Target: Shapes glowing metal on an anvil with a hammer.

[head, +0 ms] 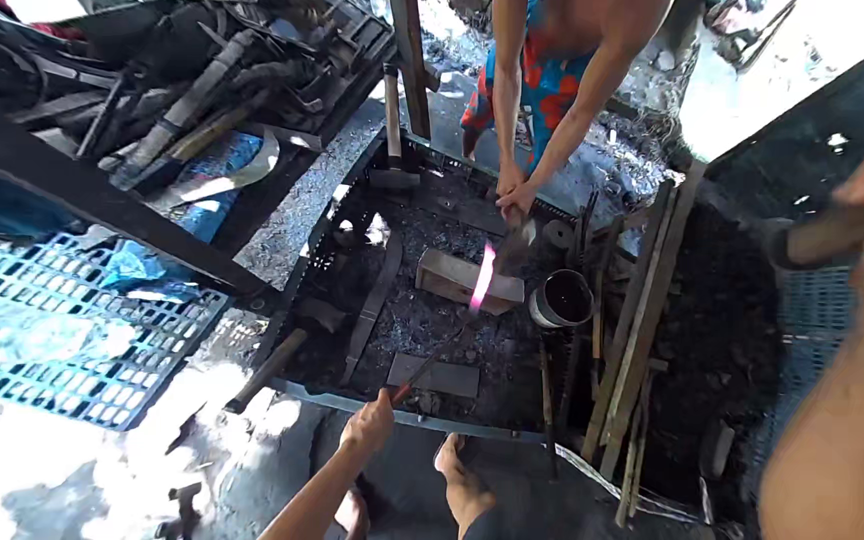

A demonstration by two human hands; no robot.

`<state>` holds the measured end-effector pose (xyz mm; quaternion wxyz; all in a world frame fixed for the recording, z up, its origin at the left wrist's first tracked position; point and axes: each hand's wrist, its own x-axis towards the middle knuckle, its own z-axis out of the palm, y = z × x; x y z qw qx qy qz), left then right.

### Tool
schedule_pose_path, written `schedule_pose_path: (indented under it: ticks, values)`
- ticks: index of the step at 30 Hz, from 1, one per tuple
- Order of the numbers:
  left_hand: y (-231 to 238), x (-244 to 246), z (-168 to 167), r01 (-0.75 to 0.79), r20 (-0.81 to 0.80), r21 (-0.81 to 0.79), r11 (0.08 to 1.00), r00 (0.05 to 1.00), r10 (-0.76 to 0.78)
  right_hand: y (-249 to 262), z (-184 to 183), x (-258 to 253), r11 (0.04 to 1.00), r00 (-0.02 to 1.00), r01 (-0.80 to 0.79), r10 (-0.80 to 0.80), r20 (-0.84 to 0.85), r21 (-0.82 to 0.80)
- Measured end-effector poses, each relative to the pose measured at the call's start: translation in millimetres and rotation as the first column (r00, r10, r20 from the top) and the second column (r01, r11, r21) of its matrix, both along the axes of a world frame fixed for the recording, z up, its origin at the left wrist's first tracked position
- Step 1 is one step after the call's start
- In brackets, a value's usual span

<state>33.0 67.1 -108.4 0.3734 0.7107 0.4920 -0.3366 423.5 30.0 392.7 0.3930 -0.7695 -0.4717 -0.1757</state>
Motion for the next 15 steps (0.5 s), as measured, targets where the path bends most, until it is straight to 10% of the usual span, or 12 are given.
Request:
schedule_pose_path:
  ticks: [4,7,10,15]
  values:
    - [3.2,1.2,-17.4,-0.007,-0.038,-0.004,1.000,0.999,0.007,21.2,-244.9,-52.3,0.998,0.923,0.025,-0.042,-0.382,-0.050]
    - [4.9,-3.5,-11.3,0.030,-0.035,-0.005,1.000,0.999,-0.030,7.0,-429.2,-83.4,0.909,0.402,-0.059,-0.357,-0.843,-0.412]
    - [14.5,2.4,26.3,0.039,0.001,0.006,0.999,0.999,-0.039,11.0,-376.7,-70.5,0.873,0.086,-0.101,-0.471,-0.878,-0.478]
    - [14.8,8.7,24.8,0.046,0.053,0.015,0.999,0.997,-0.047,-61.8,-158.4,-91.0,0.916,0.519,-0.064,-0.308,-0.797,-0.396]
